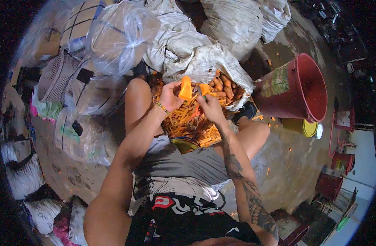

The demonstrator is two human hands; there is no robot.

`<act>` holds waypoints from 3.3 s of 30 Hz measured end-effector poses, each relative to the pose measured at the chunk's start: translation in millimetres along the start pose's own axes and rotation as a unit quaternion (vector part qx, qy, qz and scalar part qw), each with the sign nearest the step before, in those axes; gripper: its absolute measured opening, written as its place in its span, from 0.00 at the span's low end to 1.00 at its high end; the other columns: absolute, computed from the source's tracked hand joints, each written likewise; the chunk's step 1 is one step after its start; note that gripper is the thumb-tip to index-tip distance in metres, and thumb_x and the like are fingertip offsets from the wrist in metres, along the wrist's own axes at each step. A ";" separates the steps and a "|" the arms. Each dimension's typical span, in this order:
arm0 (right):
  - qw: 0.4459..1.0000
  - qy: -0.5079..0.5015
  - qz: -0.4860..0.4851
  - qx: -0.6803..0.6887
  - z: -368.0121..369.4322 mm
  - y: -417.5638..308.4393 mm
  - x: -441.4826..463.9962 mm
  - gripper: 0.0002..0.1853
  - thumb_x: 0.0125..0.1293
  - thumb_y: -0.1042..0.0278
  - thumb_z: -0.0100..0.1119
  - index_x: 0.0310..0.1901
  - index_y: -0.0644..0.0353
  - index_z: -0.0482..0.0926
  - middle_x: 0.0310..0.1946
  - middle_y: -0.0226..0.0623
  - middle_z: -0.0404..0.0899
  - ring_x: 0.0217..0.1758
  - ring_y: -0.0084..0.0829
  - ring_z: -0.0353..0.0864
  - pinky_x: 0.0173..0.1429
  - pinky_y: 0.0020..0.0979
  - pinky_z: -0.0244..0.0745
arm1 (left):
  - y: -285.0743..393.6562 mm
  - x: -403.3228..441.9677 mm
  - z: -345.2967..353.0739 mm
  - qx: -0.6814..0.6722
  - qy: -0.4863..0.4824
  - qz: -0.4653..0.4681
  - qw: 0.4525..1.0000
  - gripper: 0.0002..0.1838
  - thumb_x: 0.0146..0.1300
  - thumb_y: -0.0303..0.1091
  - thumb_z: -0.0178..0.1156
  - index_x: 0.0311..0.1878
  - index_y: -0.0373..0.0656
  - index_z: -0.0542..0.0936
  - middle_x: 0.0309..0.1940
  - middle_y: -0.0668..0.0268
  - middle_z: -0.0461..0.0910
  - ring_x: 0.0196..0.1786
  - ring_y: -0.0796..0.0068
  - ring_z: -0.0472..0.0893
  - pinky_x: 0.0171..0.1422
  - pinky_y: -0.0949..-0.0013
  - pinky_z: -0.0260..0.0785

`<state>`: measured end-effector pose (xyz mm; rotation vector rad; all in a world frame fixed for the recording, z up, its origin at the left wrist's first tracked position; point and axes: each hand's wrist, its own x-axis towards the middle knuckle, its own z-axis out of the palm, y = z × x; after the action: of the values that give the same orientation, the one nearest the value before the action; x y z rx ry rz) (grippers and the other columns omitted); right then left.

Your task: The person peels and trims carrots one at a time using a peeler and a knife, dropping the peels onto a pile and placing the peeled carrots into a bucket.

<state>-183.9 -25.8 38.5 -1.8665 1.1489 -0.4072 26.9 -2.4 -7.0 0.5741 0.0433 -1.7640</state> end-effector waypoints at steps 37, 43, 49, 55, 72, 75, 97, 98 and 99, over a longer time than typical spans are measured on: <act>0.730 0.357 -0.064 0.579 -207.3 65.9 -9.9 0.38 0.74 0.29 0.43 0.61 0.60 0.76 0.23 0.29 0.76 0.18 0.20 0.72 0.21 0.25 0.67 | -28.3 32.8 -1.8 0.531 0.113 -0.083 0.835 0.20 0.72 0.45 0.63 0.55 0.38 0.80 0.37 0.65 0.86 0.29 0.80 0.80 0.30 0.75 0.68; 0.793 0.380 0.023 0.477 -194.9 61.4 -10.2 0.34 0.76 0.33 0.44 0.54 0.62 0.79 0.21 0.30 0.74 0.17 0.19 0.68 0.19 0.24 0.60 | -67.0 126.0 -14.1 0.677 0.065 -0.119 0.724 0.25 0.68 0.47 0.63 0.57 0.34 0.80 0.42 0.57 0.86 0.34 0.69 0.84 0.38 0.64 0.74; 0.727 0.432 0.042 0.532 -218.6 65.5 -9.4 0.31 0.77 0.36 0.45 0.51 0.61 0.80 0.21 0.30 0.75 0.18 0.19 0.68 0.21 0.23 0.61 | -130.9 215.9 -21.5 0.903 -0.067 -0.052 0.421 0.25 0.70 0.49 0.56 0.56 0.36 0.80 0.47 0.46 0.84 0.47 0.47 0.84 0.54 0.52 0.75; 0.707 0.420 0.024 0.568 -231.5 69.6 -16.2 0.26 0.77 0.40 0.49 0.51 0.59 0.78 0.23 0.29 0.73 0.21 0.19 0.68 0.20 0.24 0.63 | -190.8 260.8 -47.8 0.938 -0.198 0.033 0.283 0.26 0.72 0.42 0.52 0.69 0.42 0.69 0.62 0.51 0.77 0.64 0.48 0.76 0.67 0.45 0.68; 0.721 0.477 0.053 0.500 -236.3 68.9 -17.0 0.21 0.76 0.49 0.55 0.46 0.62 0.82 0.27 0.28 0.77 0.32 0.20 0.75 0.41 0.23 0.69 | -178.7 251.5 -41.0 0.956 0.018 -0.176 0.235 0.18 0.68 0.41 0.57 0.54 0.42 0.83 0.50 0.51 0.84 0.52 0.53 0.84 0.60 0.50 0.74; 0.757 0.477 0.075 0.440 -228.5 74.0 -9.9 0.20 0.76 0.50 0.57 0.46 0.63 0.83 0.33 0.27 0.79 0.39 0.20 0.75 0.49 0.24 0.69 | -147.9 222.8 -9.5 0.939 0.044 -0.137 0.312 0.21 0.65 0.46 0.61 0.50 0.36 0.84 0.47 0.50 0.85 0.52 0.50 0.84 0.57 0.54 0.77; 0.906 0.384 0.091 0.154 -197.6 66.9 -1.8 0.23 0.69 0.46 0.63 0.44 0.63 0.82 0.26 0.36 0.81 0.31 0.27 0.79 0.40 0.33 0.74 | -71.2 98.2 -19.0 0.870 -0.125 -0.201 0.432 0.22 0.58 0.51 0.72 0.49 0.46 0.87 0.43 0.57 0.86 0.47 0.62 0.84 0.53 0.61 0.73; 0.910 0.380 0.088 0.141 -196.4 65.6 -1.3 0.24 0.69 0.45 0.63 0.44 0.63 0.82 0.25 0.37 0.81 0.31 0.29 0.80 0.40 0.34 0.74 | -66.5 98.1 -19.4 0.862 -0.139 -0.191 0.449 0.22 0.58 0.52 0.72 0.48 0.47 0.87 0.42 0.59 0.87 0.47 0.63 0.84 0.53 0.62 0.74; 0.914 0.375 0.085 0.127 -194.9 61.8 -1.0 0.24 0.69 0.44 0.63 0.45 0.63 0.82 0.25 0.37 0.81 0.30 0.30 0.80 0.40 0.35 0.74 | -60.6 95.6 -12.5 0.853 -0.152 -0.180 0.466 0.21 0.57 0.52 0.72 0.47 0.47 0.87 0.41 0.61 0.87 0.46 0.65 0.85 0.53 0.63 0.74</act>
<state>-346.0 -135.9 97.2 -1.3811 1.6437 -1.1800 -39.6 -67.7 -72.4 1.6663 -2.2539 -1.6919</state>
